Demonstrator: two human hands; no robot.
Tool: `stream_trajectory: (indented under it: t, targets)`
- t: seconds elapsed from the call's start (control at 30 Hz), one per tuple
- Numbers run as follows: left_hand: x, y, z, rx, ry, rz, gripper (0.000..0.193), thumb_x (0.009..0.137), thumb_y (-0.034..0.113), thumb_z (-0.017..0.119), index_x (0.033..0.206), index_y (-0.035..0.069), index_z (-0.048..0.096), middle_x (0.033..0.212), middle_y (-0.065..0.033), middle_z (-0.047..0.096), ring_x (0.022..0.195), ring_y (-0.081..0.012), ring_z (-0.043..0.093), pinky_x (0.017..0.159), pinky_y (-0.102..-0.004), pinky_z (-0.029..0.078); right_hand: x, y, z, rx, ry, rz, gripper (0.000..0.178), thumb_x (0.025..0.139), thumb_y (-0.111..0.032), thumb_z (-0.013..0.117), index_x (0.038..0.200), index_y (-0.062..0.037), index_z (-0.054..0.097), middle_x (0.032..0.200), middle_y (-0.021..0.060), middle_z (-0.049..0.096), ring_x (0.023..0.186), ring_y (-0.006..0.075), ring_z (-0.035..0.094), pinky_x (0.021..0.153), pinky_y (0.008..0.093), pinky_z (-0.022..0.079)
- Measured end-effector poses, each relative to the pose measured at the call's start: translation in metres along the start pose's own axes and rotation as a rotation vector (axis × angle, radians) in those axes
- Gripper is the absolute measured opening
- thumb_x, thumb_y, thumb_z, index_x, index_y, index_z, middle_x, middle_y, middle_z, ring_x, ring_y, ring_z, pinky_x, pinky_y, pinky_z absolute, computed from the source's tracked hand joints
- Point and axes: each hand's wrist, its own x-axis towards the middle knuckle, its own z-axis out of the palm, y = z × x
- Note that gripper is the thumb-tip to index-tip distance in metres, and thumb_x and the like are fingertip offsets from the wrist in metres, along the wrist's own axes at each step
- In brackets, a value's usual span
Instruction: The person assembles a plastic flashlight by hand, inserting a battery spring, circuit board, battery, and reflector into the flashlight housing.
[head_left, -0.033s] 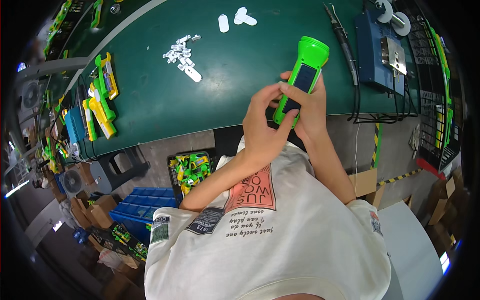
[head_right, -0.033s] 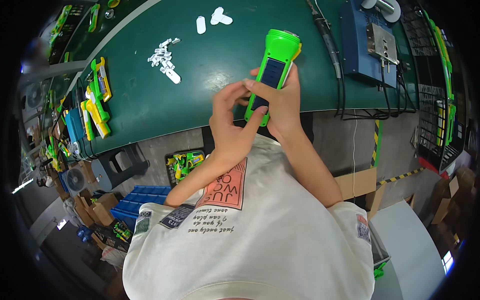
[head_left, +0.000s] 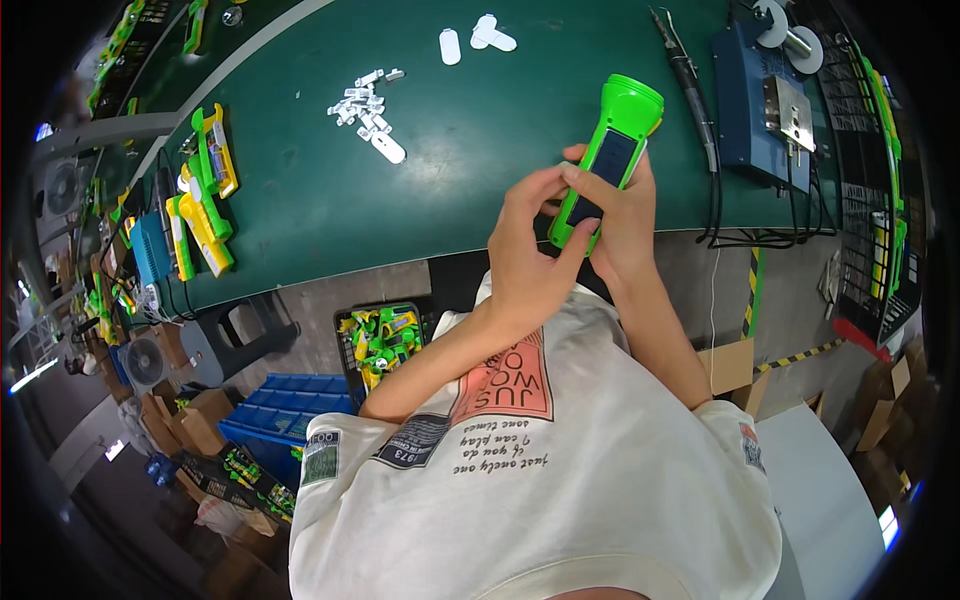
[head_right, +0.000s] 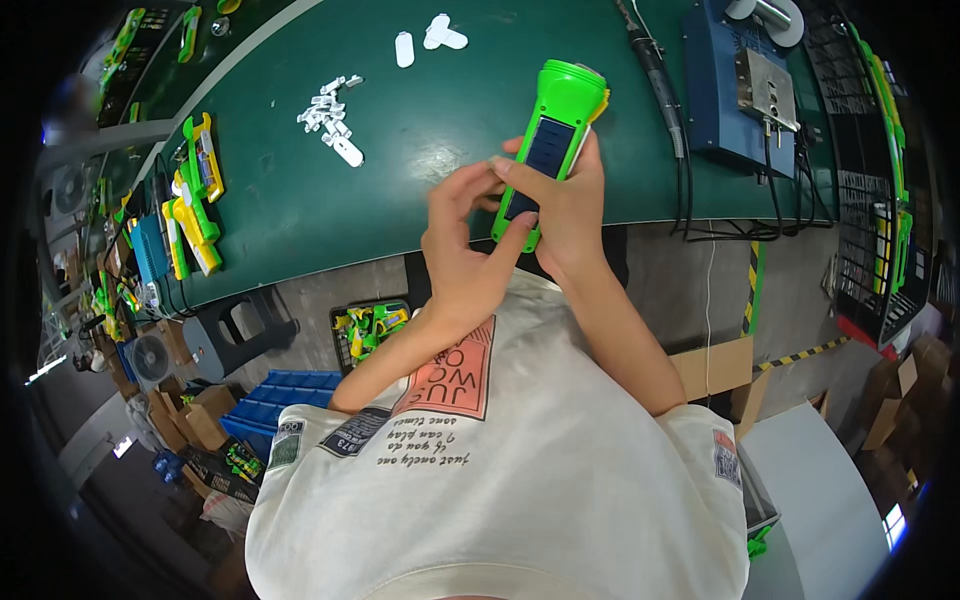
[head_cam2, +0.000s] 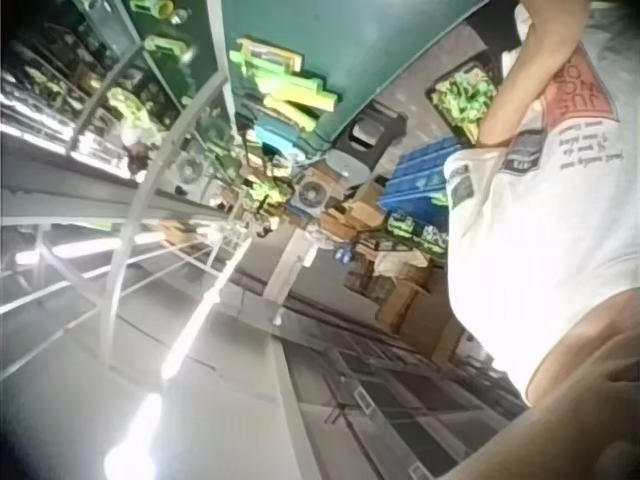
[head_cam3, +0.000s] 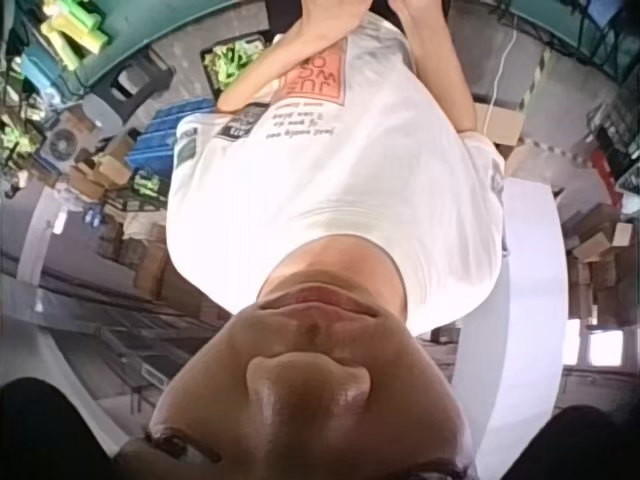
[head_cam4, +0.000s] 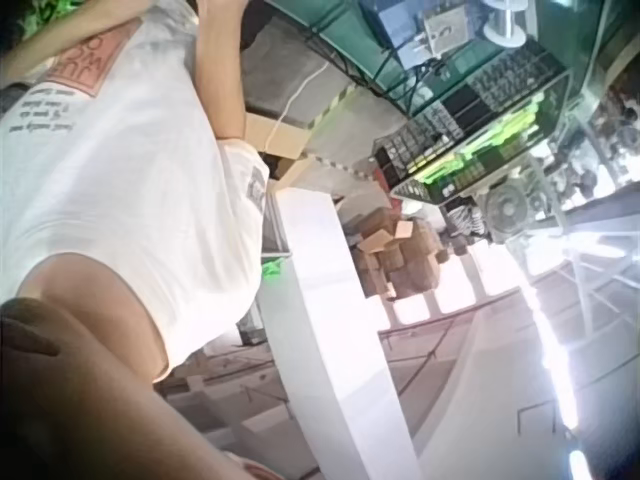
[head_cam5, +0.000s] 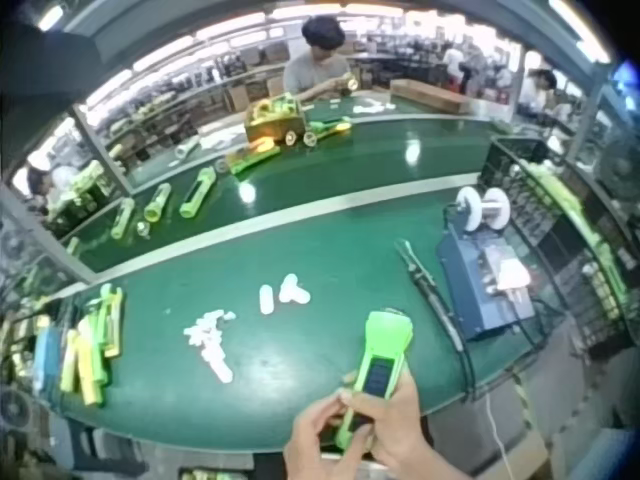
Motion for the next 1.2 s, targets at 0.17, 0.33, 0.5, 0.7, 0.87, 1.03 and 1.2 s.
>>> stream_trajectory:
  t: [0.17, 0.33, 0.5, 0.7, 0.87, 1.03, 1.2]
  targets:
    - [0.001, 0.002, -0.001, 0.005, -0.016, -0.067, 0.062, 0.074, -0.004, 0.072, 0.126, 0.000, 0.039, 0.108, -0.0146, 0.062, 0.090, -0.0180, 0.061, 0.077, -0.0287, 0.048, 0.001, 0.001, -0.002, -0.036, -0.037, 0.000, 0.047, 0.069, 0.005, 0.074, 0.107, -0.0073, 0.047, 0.092, 0.0052, 0.059, 0.079, 0.0145, 0.060, 0.068, 0.0293, 0.051]
    - [0.028, -0.003, -0.031, 0.027, -0.066, -0.002, 0.033, 0.080, 0.002, 0.068, 0.110, 0.000, 0.057, 0.089, -0.0083, 0.067, 0.080, -0.0136, 0.062, 0.072, -0.0274, 0.048, 0.001, -0.003, -0.014, -0.075, -0.067, 0.024, 0.073, 0.069, 0.007, 0.068, 0.135, -0.0037, 0.039, 0.089, 0.0057, 0.058, 0.075, 0.0149, 0.059, 0.069, 0.0323, 0.052]
    - [0.122, -0.039, -0.114, 0.604, 0.213, 0.021, 0.014, 0.084, 0.010, 0.065, 0.095, 0.003, 0.070, 0.080, -0.0066, 0.068, 0.068, -0.0119, 0.061, 0.064, -0.0242, 0.047, -0.006, -0.010, -0.019, -0.042, -0.129, 0.066, 0.080, 0.064, 0.004, 0.065, 0.138, -0.0026, 0.033, 0.089, 0.0069, 0.057, 0.076, 0.0170, 0.058, 0.064, 0.0353, 0.052]
    - [0.169, -0.074, -0.115, 0.848, -0.022, 0.138, 0.020, 0.082, 0.019, 0.068, 0.096, 0.005, 0.069, 0.083, -0.0108, 0.064, 0.081, -0.0289, 0.060, 0.071, -0.0388, 0.048, -0.010, -0.014, -0.017, -0.029, -0.158, 0.055, 0.078, 0.063, 0.002, 0.063, 0.135, -0.0016, 0.034, 0.089, 0.0082, 0.057, 0.075, 0.0178, 0.058, 0.065, 0.0353, 0.052]
    - [0.189, -0.085, -0.088, 0.886, -0.120, 0.213, 0.028, 0.077, 0.019, 0.072, 0.102, 0.006, 0.069, 0.084, -0.0111, 0.062, 0.081, -0.0282, 0.059, 0.072, -0.0370, 0.047, -0.010, -0.016, -0.024, -0.010, -0.150, 0.045, 0.077, 0.063, 0.002, 0.065, 0.134, -0.0010, 0.036, 0.089, 0.0084, 0.057, 0.075, 0.0182, 0.058, 0.065, 0.0358, 0.052]
    - [0.195, -0.069, -0.078, 0.719, -0.191, -0.041, 0.023, 0.075, 0.012, 0.073, 0.095, 0.004, 0.066, 0.082, -0.0109, 0.064, 0.076, -0.0282, 0.061, 0.070, -0.0369, 0.048, -0.009, -0.019, -0.031, 0.006, -0.118, 0.041, 0.077, 0.063, 0.003, 0.067, 0.134, -0.0010, 0.036, 0.089, 0.0086, 0.057, 0.075, 0.0185, 0.058, 0.065, 0.0358, 0.052]
    - [0.160, -0.050, -0.074, 0.496, -0.107, 0.047, 0.014, 0.076, 0.003, 0.068, 0.088, 0.002, 0.062, 0.078, -0.0106, 0.065, 0.068, -0.0228, 0.064, 0.064, -0.0321, 0.049, -0.010, -0.018, -0.034, 0.037, -0.139, 0.048, 0.077, 0.063, 0.003, 0.067, 0.134, -0.0019, 0.037, 0.090, 0.0087, 0.057, 0.075, 0.0185, 0.058, 0.064, 0.0354, 0.052]
